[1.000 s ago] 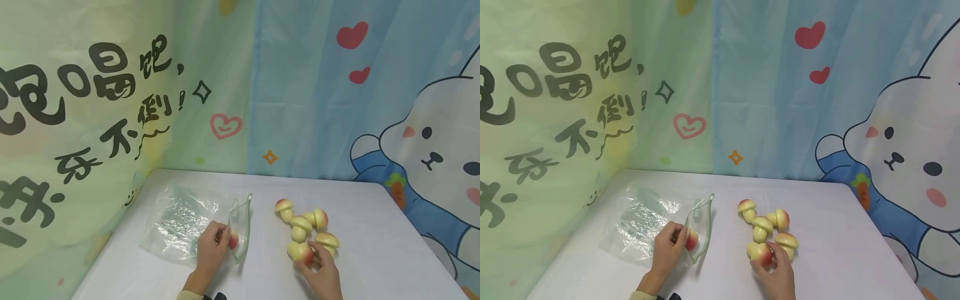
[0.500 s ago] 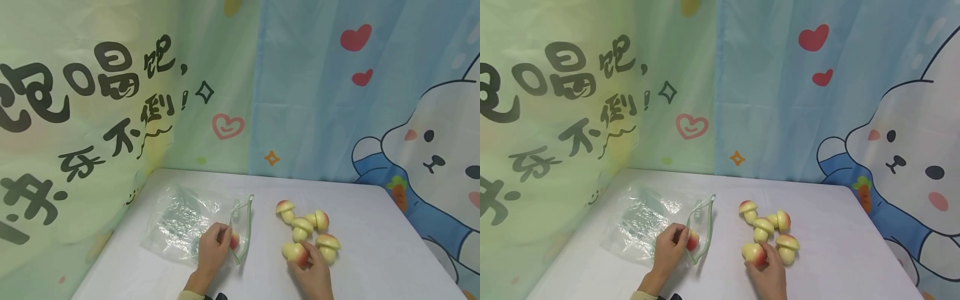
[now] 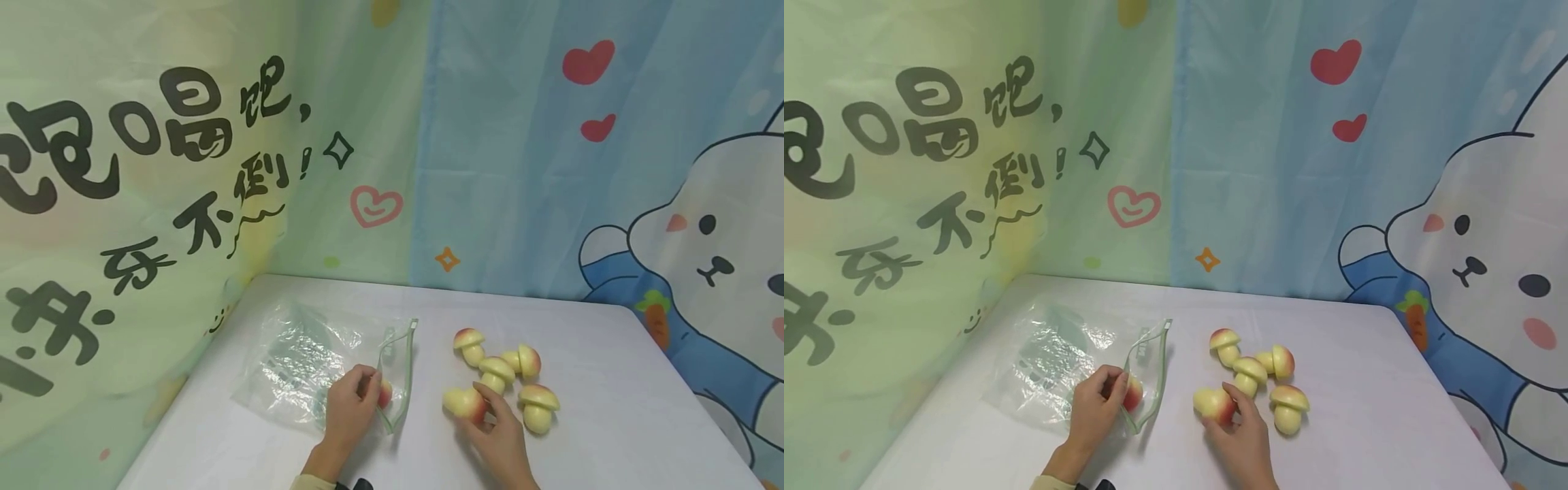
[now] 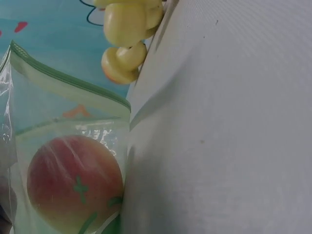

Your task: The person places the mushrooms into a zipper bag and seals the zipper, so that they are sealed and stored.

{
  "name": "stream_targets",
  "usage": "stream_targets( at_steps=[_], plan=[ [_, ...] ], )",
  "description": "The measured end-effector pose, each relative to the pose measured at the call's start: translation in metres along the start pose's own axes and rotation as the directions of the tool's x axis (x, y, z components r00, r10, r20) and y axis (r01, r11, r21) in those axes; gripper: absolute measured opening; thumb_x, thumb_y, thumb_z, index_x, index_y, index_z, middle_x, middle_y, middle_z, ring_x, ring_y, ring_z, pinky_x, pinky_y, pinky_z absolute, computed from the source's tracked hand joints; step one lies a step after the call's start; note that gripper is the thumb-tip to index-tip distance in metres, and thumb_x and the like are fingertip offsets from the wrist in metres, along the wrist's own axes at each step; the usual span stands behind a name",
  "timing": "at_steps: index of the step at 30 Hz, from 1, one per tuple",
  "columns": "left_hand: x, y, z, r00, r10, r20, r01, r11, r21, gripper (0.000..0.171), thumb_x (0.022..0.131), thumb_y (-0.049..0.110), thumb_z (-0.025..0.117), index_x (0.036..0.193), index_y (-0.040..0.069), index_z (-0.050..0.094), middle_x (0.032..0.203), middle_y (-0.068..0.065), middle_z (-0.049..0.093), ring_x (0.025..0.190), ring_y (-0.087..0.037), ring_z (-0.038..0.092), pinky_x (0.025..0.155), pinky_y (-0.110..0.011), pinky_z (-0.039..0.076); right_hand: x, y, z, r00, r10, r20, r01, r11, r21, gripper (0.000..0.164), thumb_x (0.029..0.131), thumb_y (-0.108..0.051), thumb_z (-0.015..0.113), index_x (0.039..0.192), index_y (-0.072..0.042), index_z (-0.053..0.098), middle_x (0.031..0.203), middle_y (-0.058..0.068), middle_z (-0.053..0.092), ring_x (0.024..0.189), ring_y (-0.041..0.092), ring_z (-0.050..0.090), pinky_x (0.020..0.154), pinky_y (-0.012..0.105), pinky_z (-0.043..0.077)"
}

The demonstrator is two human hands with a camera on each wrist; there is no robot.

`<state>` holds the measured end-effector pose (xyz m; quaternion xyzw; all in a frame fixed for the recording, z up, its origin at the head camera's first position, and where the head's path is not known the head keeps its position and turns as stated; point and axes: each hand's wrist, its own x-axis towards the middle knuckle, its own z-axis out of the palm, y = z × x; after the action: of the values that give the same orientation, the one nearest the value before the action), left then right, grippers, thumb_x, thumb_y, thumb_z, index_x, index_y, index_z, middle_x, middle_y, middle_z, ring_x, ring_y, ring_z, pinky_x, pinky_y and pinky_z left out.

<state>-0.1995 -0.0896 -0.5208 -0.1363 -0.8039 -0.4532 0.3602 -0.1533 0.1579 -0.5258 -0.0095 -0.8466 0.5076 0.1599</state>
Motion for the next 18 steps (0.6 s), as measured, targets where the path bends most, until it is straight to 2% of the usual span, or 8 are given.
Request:
stream_targets(
  at_steps=[4,11,18],
  plan=[
    [0.001,0.002,-0.001,1.0,-0.022,0.02,0.022,1.0,0.002,0.013,0.08,0.004,0.071,0.081,0.015,0.064,0.062,0.013,0.057,0.055,0.005,0.045,0.05,-0.012,0.039,0.005,-0.004,0.009,0.999,-0.025,0.041,0.023,0.998,0.061,0.063,0.073,-0.005,0.084,0.13,-0.009,0.058,0.128,0.013,0.061,0.107,0.03,0.061,0.075,0.022,0.055],
    [0.001,0.005,-0.002,0.996,-0.06,0.062,0.06,0.998,0.005,0.011,0.084,0.008,0.071,0.082,0.016,0.065,0.062,0.015,0.055,0.055,0.005,0.043,0.049,-0.015,0.04,0.01,-0.013,0.033,0.995,-0.029,0.095,0.012,0.985,0.171,0.064,0.073,-0.001,0.083,0.131,-0.004,0.056,0.13,0.014,0.058,0.111,0.034,0.059,0.079,0.024,0.055],
    [0.001,0.005,-0.002,0.996,-0.056,0.063,0.056,0.998,-0.005,0.012,0.083,0.007,0.071,0.081,0.017,0.065,0.063,0.015,0.056,0.055,0.005,0.044,0.049,-0.015,0.04,0.015,-0.025,0.056,0.989,-0.06,0.138,0.023,0.967,0.255,0.063,0.075,-0.005,0.083,0.132,-0.006,0.055,0.133,0.017,0.055,0.115,0.036,0.058,0.082,0.027,0.055]
  ],
)
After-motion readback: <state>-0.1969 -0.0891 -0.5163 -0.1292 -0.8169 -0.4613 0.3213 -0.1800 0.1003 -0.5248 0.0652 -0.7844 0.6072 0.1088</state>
